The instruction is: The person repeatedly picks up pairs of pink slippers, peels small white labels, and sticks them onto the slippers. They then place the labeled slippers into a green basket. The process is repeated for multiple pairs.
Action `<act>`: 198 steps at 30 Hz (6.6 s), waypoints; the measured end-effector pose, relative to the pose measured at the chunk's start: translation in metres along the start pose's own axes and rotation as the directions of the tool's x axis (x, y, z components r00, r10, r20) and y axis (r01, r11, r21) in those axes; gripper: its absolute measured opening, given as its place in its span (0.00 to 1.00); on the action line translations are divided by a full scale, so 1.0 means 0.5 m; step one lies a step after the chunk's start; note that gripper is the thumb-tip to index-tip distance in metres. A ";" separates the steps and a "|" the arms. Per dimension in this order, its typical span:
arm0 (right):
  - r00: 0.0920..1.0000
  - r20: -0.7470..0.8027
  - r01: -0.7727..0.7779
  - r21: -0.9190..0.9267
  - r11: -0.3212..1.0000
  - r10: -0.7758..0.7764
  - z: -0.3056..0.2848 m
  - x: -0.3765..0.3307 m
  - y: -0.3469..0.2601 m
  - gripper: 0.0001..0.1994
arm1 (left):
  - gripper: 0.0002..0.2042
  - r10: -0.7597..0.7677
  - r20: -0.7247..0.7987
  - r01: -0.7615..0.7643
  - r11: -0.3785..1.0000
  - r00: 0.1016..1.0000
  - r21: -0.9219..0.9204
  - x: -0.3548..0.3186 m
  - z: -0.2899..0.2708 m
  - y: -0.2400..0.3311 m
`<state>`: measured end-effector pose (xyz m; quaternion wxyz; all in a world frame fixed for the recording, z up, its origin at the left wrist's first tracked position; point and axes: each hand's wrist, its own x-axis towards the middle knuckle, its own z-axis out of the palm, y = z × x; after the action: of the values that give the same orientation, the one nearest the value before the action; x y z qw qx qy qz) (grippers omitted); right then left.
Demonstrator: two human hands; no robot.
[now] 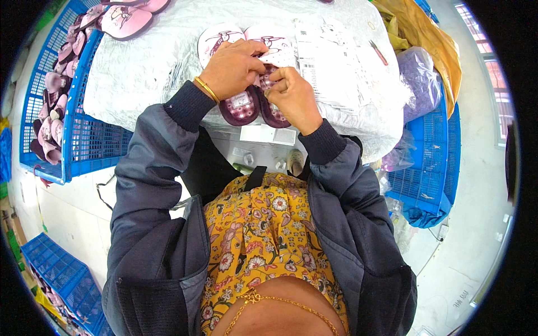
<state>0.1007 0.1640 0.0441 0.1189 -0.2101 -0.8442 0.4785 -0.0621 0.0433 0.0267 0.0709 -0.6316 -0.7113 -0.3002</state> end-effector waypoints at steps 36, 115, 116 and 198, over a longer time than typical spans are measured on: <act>0.984 0.054 -0.178 0.135 0.975 0.172 -0.005 0.013 -0.020 0.13 | 0.09 0.204 0.329 -0.251 0.962 0.922 0.105 0.077 -0.045 0.015; 0.903 -0.114 0.330 -0.434 0.838 -0.414 0.068 0.037 -0.049 0.09 | 0.13 0.079 0.187 -0.122 0.966 0.979 0.227 0.003 -0.042 -0.064; 0.923 -0.094 0.322 -0.345 0.882 -0.374 0.059 0.029 -0.049 0.09 | 0.13 0.115 0.212 -0.168 0.953 0.971 0.251 0.003 -0.041 -0.066; 0.879 -0.212 0.416 -0.101 0.904 -0.428 -0.107 -0.002 0.037 0.05 | 0.08 -0.517 0.115 0.420 0.525 0.848 -0.741 0.008 0.000 0.142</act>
<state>0.1273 0.2124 0.0559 0.3113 -0.0780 -0.8624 0.3915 0.0039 0.0483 0.0525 -0.2333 -0.3698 -0.6631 -0.6076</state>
